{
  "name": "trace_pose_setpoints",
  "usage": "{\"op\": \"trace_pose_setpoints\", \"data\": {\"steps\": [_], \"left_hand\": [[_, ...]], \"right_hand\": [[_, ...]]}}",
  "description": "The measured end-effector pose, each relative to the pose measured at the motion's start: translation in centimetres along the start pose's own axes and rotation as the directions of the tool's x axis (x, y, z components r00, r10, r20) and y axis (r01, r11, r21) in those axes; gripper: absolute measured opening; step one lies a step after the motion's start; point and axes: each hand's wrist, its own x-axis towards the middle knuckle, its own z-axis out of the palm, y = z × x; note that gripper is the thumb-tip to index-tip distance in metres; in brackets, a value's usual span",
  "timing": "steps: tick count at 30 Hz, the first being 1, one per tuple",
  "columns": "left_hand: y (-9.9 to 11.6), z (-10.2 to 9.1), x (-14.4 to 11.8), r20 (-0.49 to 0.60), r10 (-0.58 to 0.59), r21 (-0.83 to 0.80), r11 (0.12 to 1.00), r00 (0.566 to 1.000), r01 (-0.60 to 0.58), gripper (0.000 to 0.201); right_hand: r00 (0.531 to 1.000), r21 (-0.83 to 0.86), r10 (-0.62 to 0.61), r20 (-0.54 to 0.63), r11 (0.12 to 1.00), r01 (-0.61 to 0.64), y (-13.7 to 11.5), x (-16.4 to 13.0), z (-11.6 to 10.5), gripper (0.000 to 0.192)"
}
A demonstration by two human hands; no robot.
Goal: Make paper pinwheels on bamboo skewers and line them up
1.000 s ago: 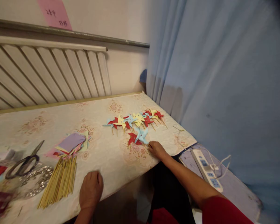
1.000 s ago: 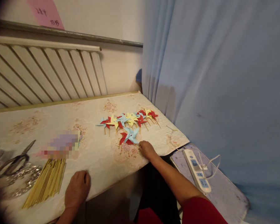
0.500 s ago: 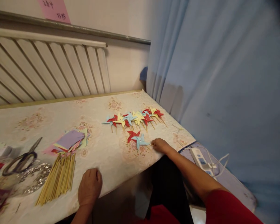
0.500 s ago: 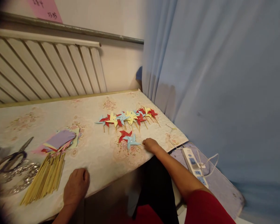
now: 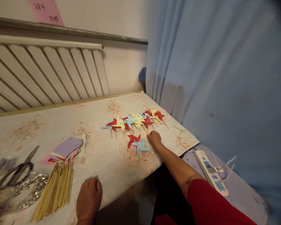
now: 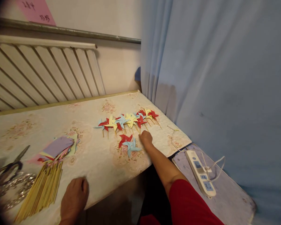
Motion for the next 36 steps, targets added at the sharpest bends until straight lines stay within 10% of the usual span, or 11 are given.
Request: {"op": "trace_pose_setpoints", "data": {"steps": [36], "left_hand": [[0.0, 0.0, 0.0, 0.003, -0.013, -0.037, 0.999, 1.000, 0.013, 0.022]], "right_hand": [[0.992, -0.071, 0.082, -0.097, 0.993, -0.089, -1.0, 2.7, 0.2, 0.029]]}}
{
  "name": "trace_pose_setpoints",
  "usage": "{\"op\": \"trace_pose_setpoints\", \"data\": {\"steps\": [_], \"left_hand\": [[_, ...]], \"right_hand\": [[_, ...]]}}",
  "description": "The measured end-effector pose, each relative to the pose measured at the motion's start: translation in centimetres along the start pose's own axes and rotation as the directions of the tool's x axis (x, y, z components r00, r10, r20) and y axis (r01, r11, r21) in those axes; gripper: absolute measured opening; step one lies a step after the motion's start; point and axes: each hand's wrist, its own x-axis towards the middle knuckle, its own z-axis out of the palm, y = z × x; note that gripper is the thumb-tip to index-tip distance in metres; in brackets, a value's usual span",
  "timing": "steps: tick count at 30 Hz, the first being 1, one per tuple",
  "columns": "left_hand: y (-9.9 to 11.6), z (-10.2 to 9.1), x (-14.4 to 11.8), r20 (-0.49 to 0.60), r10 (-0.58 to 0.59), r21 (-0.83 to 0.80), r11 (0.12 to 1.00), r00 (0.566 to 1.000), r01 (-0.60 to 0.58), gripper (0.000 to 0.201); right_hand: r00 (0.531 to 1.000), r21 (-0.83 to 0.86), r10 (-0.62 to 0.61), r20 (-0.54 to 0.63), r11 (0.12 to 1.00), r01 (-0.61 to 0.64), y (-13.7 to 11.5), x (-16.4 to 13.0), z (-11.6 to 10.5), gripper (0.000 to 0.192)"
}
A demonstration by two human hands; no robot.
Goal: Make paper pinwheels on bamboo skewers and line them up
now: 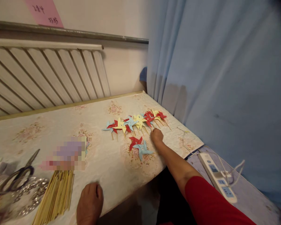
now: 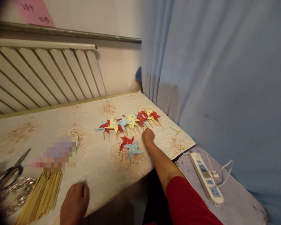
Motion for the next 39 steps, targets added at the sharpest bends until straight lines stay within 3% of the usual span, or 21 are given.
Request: {"op": "trace_pose_setpoints", "data": {"steps": [12, 17, 24, 33, 39], "left_hand": [[0.1, -0.1, -0.1, 0.005, -0.013, 0.015, 1.000, 1.000, 0.013, 0.021], [0.3, -0.2, 0.0, -0.006, 0.002, 0.041, 0.999, 1.000, -0.002, 0.022], [0.5, -0.3, -0.1, -0.060, 0.016, 0.085, 0.996, 0.998, -0.011, 0.024], [0.4, -0.4, -0.1, -0.047, 0.019, 0.077, 0.997, 0.999, -0.015, 0.024], [0.3, -0.2, -0.1, -0.043, 0.022, 0.068, 0.998, 0.999, -0.019, 0.023]], "right_hand": [[0.996, 0.068, -0.088, -0.006, 0.994, 0.089, 0.8, 0.2, -0.2, 0.026], [0.970, 0.140, -0.240, 0.031, 0.962, 0.233, 3.5, -1.5, -1.7, 0.023], [0.912, 0.197, -0.397, 0.105, 0.907, 0.372, 8.4, -6.4, -3.3, 0.017], [0.832, 0.048, -0.522, 0.188, 0.851, 0.523, 10.2, -10.2, -3.7, 0.009], [0.839, -0.004, -0.514, 0.176, 0.852, 0.523, 9.6, -10.4, -3.0, 0.013]]}}
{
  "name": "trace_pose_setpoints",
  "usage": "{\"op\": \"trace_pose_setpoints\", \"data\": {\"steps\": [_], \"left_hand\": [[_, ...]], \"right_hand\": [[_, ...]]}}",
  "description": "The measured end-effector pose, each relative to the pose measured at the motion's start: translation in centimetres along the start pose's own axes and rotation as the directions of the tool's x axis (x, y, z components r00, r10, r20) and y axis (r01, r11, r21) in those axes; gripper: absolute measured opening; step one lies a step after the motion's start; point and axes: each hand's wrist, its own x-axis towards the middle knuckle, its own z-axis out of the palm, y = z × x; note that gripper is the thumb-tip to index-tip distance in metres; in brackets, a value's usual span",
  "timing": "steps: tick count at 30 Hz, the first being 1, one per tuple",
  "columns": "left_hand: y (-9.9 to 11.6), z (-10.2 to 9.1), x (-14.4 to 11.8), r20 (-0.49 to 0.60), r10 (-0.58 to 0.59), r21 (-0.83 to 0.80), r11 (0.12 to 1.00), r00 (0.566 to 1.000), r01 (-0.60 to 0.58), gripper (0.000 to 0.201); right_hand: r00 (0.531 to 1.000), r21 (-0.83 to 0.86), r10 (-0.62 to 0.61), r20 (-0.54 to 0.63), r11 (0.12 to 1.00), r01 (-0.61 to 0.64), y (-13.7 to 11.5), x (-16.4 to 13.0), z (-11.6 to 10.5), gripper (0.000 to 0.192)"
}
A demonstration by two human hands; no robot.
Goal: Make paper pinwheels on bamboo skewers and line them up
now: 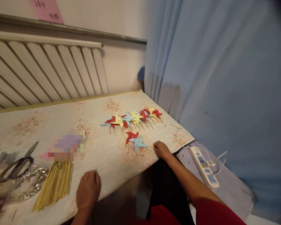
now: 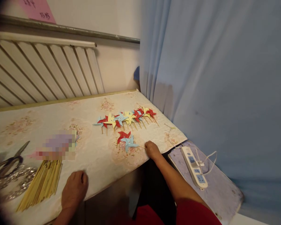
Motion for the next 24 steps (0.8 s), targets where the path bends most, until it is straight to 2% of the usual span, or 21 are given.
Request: {"op": "trace_pose_setpoints", "data": {"steps": [10, 16, 24], "left_hand": [[-0.37, 0.34, 0.14, 0.014, 0.001, -0.019, 1.000, 1.000, -0.001, 0.024], [-0.46, 0.64, 0.11, 0.016, 0.005, -0.018, 1.000, 1.000, -0.004, 0.023], [-0.11, -0.04, 0.18, 0.014, -0.002, -0.015, 1.000, 1.000, 0.002, 0.024]], "right_hand": [[0.999, 0.030, -0.025, -0.044, 0.999, 0.026, 0.29, 0.14, 0.38, 0.013], [0.996, 0.076, -0.006, -0.086, 0.997, 0.012, 0.45, 0.12, 0.72, 0.012], [0.990, 0.184, 0.051, -0.129, 0.983, -0.026, 0.55, -0.02, 0.80, 0.010]]}}
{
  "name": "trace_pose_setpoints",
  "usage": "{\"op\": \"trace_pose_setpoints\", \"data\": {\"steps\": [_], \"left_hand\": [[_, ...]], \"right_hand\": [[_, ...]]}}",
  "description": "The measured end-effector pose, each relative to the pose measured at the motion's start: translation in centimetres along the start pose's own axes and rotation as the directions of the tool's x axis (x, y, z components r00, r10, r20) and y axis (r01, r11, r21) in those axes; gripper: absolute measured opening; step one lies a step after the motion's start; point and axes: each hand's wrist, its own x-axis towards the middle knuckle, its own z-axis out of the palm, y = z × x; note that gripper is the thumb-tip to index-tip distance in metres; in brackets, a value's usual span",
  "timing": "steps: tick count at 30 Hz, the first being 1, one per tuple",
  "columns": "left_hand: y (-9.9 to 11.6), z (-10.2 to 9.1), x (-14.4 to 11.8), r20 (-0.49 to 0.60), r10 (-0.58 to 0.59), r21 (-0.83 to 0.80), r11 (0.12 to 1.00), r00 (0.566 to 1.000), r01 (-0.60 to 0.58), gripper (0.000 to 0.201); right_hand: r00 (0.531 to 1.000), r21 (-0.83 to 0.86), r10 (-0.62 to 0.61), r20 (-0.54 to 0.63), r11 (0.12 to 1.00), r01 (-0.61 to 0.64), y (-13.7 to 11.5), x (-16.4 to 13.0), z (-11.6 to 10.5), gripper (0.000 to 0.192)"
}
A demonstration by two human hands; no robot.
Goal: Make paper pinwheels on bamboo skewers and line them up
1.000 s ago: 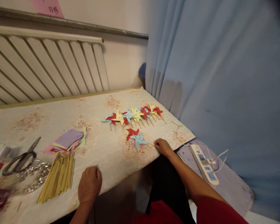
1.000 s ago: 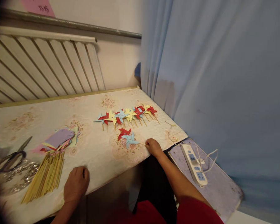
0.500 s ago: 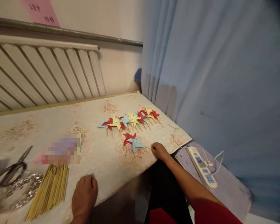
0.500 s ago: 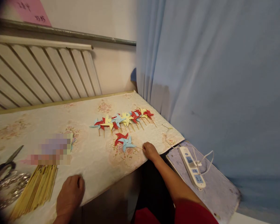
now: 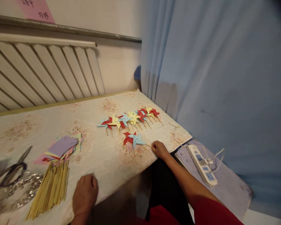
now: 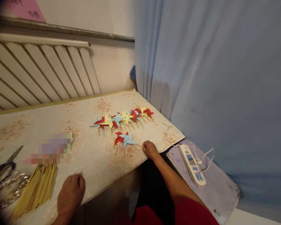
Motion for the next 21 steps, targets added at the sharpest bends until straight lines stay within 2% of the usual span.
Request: {"op": "trace_pose_setpoints", "data": {"steps": [6, 11, 16, 21], "left_hand": [[-0.2, 0.2, 0.0, -0.023, 0.025, -0.008, 1.000, 0.999, -0.025, 0.023], [-0.3, 0.4, 0.0, -0.002, 0.018, -0.027, 0.999, 1.000, -0.018, 0.024], [-0.4, 0.5, 0.1, 0.050, -0.018, -0.046, 0.999, 0.999, 0.021, 0.024], [-0.7, 0.6, 0.1, 0.082, -0.031, -0.071, 0.997, 0.996, 0.037, 0.026]], "right_hand": [[0.975, 0.114, 0.171, -0.142, 0.981, -0.156, 1.1, 1.4, 0.3, 0.011], [0.881, 0.189, 0.347, -0.323, 0.935, -0.299, 2.8, 4.6, 0.6, 0.018], [0.771, 0.227, 0.445, -0.455, 0.896, -0.382, 3.7, 8.7, 1.2, 0.019], [0.725, 0.221, 0.459, -0.513, 0.887, -0.405, 3.5, 11.8, 2.0, 0.020]]}}
